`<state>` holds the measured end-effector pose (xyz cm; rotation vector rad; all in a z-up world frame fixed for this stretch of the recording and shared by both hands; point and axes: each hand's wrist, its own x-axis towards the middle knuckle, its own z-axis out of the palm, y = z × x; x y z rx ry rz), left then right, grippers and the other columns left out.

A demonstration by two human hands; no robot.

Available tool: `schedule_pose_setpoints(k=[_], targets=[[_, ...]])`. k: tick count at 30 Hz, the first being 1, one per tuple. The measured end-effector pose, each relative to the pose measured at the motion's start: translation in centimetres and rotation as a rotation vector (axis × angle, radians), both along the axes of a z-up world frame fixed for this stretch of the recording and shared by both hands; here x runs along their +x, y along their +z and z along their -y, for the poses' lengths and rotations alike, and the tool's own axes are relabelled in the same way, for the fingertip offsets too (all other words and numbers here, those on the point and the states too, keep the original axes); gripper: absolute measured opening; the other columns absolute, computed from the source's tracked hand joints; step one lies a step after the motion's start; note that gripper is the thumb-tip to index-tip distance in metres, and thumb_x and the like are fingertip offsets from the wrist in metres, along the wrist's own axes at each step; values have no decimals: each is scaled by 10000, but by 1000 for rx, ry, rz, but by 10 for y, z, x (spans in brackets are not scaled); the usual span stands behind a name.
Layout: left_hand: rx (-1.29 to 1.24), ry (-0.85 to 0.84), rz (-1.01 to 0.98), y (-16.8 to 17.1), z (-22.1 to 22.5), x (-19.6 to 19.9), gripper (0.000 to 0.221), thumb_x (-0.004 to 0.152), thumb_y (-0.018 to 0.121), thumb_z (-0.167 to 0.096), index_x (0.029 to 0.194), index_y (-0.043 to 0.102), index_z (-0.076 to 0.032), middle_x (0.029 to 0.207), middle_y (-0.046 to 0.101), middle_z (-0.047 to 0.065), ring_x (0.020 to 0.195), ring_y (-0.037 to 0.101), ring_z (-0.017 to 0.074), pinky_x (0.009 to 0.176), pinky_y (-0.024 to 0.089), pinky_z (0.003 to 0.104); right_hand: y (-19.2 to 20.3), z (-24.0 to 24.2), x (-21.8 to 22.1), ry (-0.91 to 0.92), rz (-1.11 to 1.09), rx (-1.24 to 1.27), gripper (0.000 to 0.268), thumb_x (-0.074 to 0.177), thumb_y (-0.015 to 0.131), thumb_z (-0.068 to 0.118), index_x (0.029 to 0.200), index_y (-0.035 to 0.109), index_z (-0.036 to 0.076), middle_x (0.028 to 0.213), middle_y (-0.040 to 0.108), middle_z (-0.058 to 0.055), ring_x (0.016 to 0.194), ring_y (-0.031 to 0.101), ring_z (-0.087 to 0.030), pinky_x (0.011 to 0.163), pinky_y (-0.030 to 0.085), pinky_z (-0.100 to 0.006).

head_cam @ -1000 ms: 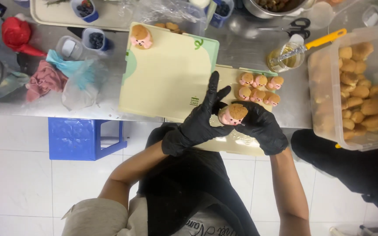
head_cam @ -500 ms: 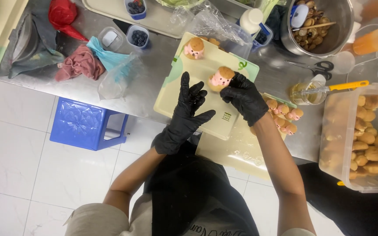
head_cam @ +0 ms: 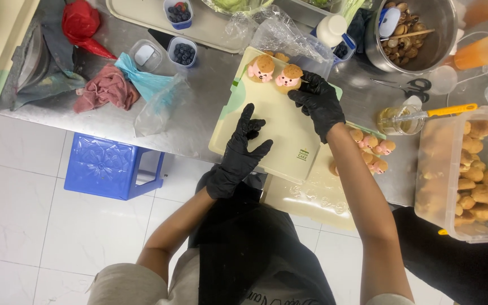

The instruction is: Arrange small decorated cream pastries on a tray and place them into a refrigerator.

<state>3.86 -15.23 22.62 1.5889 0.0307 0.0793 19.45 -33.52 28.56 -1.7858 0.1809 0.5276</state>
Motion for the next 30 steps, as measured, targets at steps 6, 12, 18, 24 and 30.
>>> schedule_pose_setpoints(k=[6, 12, 18, 24, 30], targets=[[3, -16, -9, -3, -2, 2, 969, 875, 826, -89, 1648, 242, -126, 1270, 672, 71, 1131, 631, 172, 1023, 535, 333, -55, 21, 4, 124, 310, 49, 462, 872, 820, 99, 1287, 628, 31, 1247, 664, 12, 1105, 650, -99, 937, 568, -253], [33, -27, 19, -9, -1, 2, 961, 869, 825, -75, 1638, 249, -105, 1260, 667, 57, 1140, 626, 164, 1008, 539, 321, -84, 32, 6, 140, 528, -217, 567, 830, 927, 217, 1212, 576, -12, 1158, 623, -82, 1084, 625, -177, 939, 545, -305], [55, -25, 18, -2, 1, 0, 944, 875, 812, -57, 1638, 259, -99, 1274, 660, 62, 1156, 627, 162, 1017, 541, 322, -87, 37, 5, 172, 481, -368, 755, 823, 945, 265, 1411, 530, 35, 1109, 652, -54, 987, 645, -170, 902, 549, -298], [275, 10, 238, 31, 19, -15, 782, 938, 766, -29, 1579, 319, -71, 1437, 563, 184, 1260, 630, 236, 1053, 552, 354, -12, 103, -88, -71, 373, -40, 839, 849, 831, 59, 1577, 414, 88, 1233, 649, -16, 844, 559, -74, 796, 535, -235], [334, -588, 372, 49, 77, -72, 527, 948, 788, -146, 1408, 532, -136, 1419, 659, 101, 1235, 680, 230, 1028, 577, 391, -28, 258, -237, -241, -183, -16, 404, 871, 718, 96, 1268, 742, 22, 1036, 803, -9, 784, 594, -78, 666, 463, -229]])
